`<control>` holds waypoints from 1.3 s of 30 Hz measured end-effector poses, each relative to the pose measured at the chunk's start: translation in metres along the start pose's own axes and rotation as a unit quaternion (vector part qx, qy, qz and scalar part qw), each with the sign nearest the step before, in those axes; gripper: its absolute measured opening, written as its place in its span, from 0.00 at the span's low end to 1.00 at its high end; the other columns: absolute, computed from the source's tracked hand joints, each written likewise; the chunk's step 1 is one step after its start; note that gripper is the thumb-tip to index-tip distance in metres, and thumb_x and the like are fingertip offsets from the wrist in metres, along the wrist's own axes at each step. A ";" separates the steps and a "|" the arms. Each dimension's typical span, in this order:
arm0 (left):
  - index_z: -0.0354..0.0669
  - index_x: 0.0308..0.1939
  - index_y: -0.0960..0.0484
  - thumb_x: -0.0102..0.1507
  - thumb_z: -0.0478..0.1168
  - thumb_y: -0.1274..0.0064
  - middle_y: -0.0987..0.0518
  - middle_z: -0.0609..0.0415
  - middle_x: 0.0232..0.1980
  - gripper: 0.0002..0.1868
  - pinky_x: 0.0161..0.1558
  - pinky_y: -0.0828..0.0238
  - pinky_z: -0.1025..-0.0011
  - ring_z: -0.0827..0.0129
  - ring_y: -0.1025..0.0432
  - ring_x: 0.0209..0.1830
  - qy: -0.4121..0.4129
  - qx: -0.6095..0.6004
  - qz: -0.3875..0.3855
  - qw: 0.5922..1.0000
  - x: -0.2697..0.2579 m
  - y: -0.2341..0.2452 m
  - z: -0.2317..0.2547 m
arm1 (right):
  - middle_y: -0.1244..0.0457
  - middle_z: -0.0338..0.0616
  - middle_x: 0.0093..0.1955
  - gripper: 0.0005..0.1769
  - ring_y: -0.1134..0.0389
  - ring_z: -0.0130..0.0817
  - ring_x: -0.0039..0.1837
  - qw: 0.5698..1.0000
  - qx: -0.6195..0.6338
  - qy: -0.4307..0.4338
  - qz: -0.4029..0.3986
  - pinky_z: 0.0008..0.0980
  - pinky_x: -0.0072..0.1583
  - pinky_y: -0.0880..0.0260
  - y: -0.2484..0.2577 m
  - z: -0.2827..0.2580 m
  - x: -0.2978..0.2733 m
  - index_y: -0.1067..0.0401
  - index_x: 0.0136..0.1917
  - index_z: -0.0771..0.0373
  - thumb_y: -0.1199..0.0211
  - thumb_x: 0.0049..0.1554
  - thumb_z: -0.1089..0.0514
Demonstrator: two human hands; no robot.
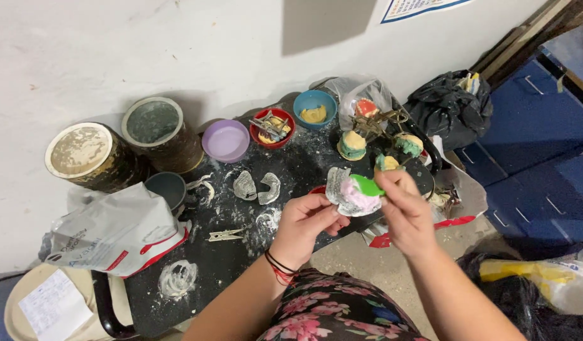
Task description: The person pours a white powder from a bag into a red bowl and mixes it with a green spatula. They then apply the resulting pink paste onto a small, foil-wrapped object using the spatula.
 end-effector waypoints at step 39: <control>0.35 0.39 0.18 0.68 0.39 0.45 0.19 0.47 0.26 0.09 0.29 0.20 0.76 0.75 0.24 0.23 -0.036 0.010 -0.004 0.999 0.006 0.013 -0.004 | 0.37 0.64 0.56 0.21 0.35 0.52 0.58 0.991 -0.066 0.104 -0.044 0.50 0.61 0.35 -0.002 -0.063 0.041 0.28 0.69 0.70 0.44 0.63 0.69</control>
Point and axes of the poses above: each hand's wrist, its own x-axis towards the middle knuckle, its own y-axis out of the back of the hand, z = x × y, the point moved 8 cm from there along x, towards the middle knuckle
